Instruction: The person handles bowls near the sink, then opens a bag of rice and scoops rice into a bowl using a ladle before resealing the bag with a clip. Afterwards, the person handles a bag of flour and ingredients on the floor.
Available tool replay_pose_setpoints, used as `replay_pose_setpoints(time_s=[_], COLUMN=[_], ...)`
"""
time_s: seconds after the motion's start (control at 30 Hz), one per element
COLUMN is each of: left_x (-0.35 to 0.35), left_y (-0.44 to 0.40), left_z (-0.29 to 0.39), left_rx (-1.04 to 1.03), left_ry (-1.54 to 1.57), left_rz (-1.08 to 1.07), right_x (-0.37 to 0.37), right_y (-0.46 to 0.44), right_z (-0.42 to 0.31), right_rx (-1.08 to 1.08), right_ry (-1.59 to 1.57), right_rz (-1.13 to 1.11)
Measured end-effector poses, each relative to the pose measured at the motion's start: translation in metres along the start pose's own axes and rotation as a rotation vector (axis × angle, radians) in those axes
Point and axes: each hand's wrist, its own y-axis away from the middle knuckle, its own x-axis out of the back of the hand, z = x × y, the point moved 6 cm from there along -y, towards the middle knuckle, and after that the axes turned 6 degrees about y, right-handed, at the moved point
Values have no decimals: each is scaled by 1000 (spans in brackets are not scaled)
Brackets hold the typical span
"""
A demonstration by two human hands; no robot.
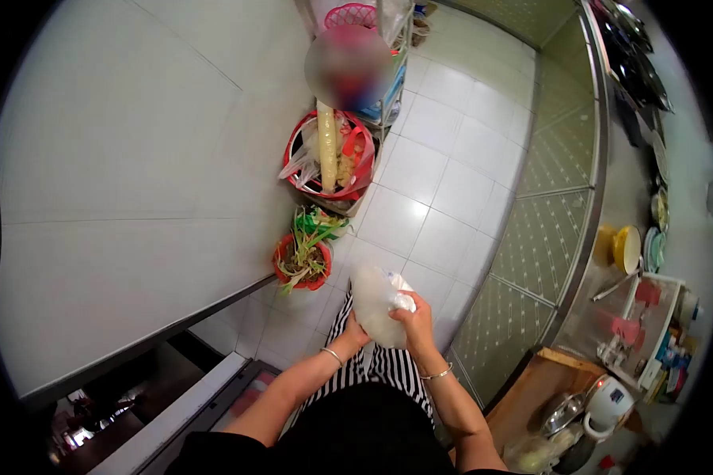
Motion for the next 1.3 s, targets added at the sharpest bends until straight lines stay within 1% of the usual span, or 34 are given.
replay_pose_setpoints(time_s=[0.03, 0.1, 0.17, 0.2, 0.23, 0.3, 0.47, 0.53, 0.6, 0.63, 0.7, 0.77, 0.83, 0.87, 0.93, 0.97, 1.0, 1.03, 1.07, 1.1, 1.13, 1.17, 1.2, 1.23, 1.3], left_x=[7, 28, 55, 63, 67, 81, 123, 139, 154, 164, 176, 159, 152, 156, 168, 173, 177, 178, 179, 183, 192, 201, 208, 199, 200], left_y=[-6, -28, -58, -71, -82, -102, -157, -180, -199, -207, -229, -232, -237, -241, -248, -251, -255, -262, -268, -272, -277, -281, -284, -283, -281], left_z=[5, 11, 16, 13, 16, 24, 49, 64, 86, 96, 124, 159, 195, 214, 261, 284, 306, 323, 341, 352, 361, 369, 376, 380, 386], left_rx=[-36, -33, -67, -59, -62, -93, -76, -59, -115, -107, -189, -305, -185, -177, -310, -376, -445, -513, -582, -575, -508, -443, -379, -376, -491], left_ry=[-18, 27, 10, 38, 39, -30, -18, -6, -169, -170, -263, -511, -62, -68, -271, -376, -483, -521, -558, -577, -446, -314, -182, -197, -375], left_rz=[26, 55, 31, -19, -14, 43, 102, 128, 80, 89, 26, -8, 6, 11, 15, 18, 20, -8, -35, -30, -6, 19, 46, 54, 267], right_x=[-3, -3, -6, -4, -6, -12, -31, -44, -60, -71, -93, -120, -153, -172, -210, -226, -244, -261, -274, -288, -299, -303, -303, -303, -305], right_y=[-11, -34, -60, -72, -87, -111, -177, -212, -244, -259, -290, -322, -344, -353, -364, -370, -375, -381, -393, -407, -418, -429, -441, -448, -455], right_z=[6, 26, 53, 68, 76, 93, 135, 158, 179, 188, 204, 214, 214, 211, 196, 192, 186, 184, 189, 201, 213, 228, 245, 254, 260], right_rx=[-4, -86, -124, -123, -131, -161, -199, -168, -167, -162, -133, -8, 18, 50, 144, 139, 209, 281, 279, 336, 390, 383, 321, 260, 282], right_ry=[6, 27, 11, 18, 20, 32, 71, 147, 184, 222, 246, 418, 470, 526, 602, 593, 607, 620, 605, 699, 793, 775, 767, 761, 744], right_rz=[-11, -11, -28, -52, -77, -82, -80, -83, -103, -130, -117, -140, -173, -209, -248, -242, -258, -273, -269, -265, -260, -255, -247, -240, -211])
